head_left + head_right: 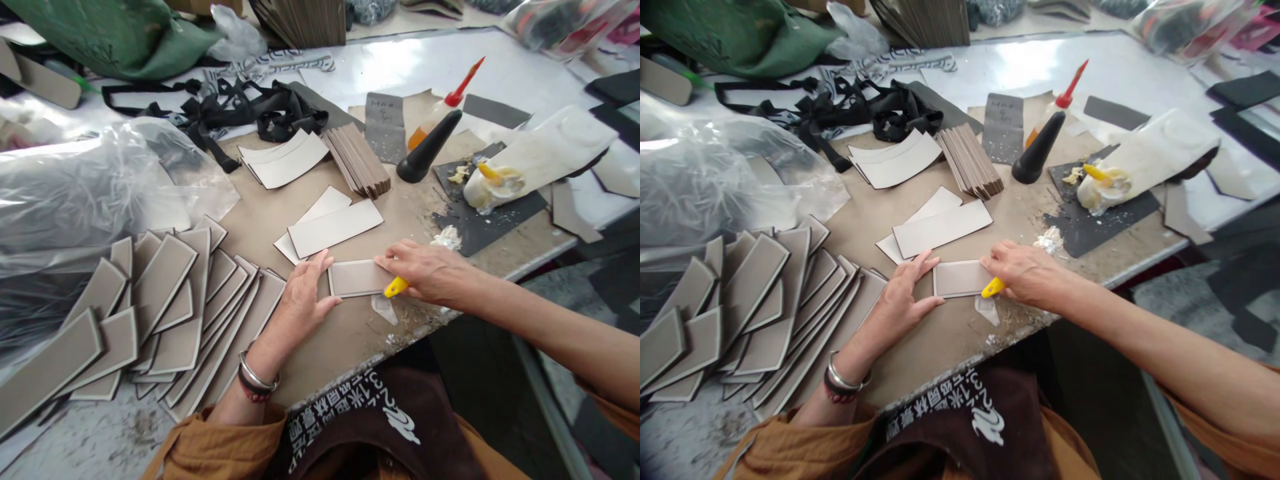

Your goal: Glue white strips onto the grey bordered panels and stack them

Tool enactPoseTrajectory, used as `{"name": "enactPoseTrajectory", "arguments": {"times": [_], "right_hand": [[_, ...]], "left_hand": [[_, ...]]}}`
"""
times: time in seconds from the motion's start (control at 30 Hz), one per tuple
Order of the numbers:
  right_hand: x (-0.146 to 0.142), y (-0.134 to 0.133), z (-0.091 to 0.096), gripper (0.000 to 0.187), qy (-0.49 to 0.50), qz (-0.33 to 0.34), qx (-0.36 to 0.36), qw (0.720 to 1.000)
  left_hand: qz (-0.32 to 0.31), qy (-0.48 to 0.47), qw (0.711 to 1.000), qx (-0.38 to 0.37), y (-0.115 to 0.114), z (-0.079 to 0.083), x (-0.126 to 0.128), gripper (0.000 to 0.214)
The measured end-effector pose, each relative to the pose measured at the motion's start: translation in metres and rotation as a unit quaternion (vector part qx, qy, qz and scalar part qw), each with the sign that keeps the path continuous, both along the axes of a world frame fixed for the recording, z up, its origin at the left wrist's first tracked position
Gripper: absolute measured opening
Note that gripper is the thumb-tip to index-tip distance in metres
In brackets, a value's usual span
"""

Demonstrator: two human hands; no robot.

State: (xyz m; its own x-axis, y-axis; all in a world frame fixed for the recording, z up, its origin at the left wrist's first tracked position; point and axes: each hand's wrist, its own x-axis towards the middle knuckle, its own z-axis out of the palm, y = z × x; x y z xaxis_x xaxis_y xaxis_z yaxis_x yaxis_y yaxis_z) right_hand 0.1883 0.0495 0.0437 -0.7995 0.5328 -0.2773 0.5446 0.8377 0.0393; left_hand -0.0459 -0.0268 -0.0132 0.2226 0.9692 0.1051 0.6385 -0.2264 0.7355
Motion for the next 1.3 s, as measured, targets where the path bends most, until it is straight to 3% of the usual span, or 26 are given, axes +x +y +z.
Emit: {"name": "enactPoseTrajectory", "arguments": {"times": [0.67, 1.07, 1.23, 1.3], "right_hand": [[-0.015, -0.003, 0.008, 0.029, -0.070, -0.032, -0.006, 0.997], [-0.020, -0.003, 0.009, 0.024, -0.062, -0.042, -0.007, 0.997], [-0.021, -0.007, 0.016, 0.018, -0.045, -0.067, -0.009, 0.997], [-0.019, -0.012, 0.008, 0.015, -0.004, -0.073, 0.013, 0.997]], "left_hand": [[0.000, 0.020, 0.999, 0.029, -0.001, -0.002, 0.000, 0.063], [0.004, -0.002, 1.000, 0.022, -0.001, -0.003, 0.000, 0.060], [-0.032, 0.014, 0.996, 0.084, -0.006, -0.013, -0.003, 0.048], [-0.036, 0.034, 0.991, 0.122, -0.007, -0.023, -0.005, 0.043]]}}
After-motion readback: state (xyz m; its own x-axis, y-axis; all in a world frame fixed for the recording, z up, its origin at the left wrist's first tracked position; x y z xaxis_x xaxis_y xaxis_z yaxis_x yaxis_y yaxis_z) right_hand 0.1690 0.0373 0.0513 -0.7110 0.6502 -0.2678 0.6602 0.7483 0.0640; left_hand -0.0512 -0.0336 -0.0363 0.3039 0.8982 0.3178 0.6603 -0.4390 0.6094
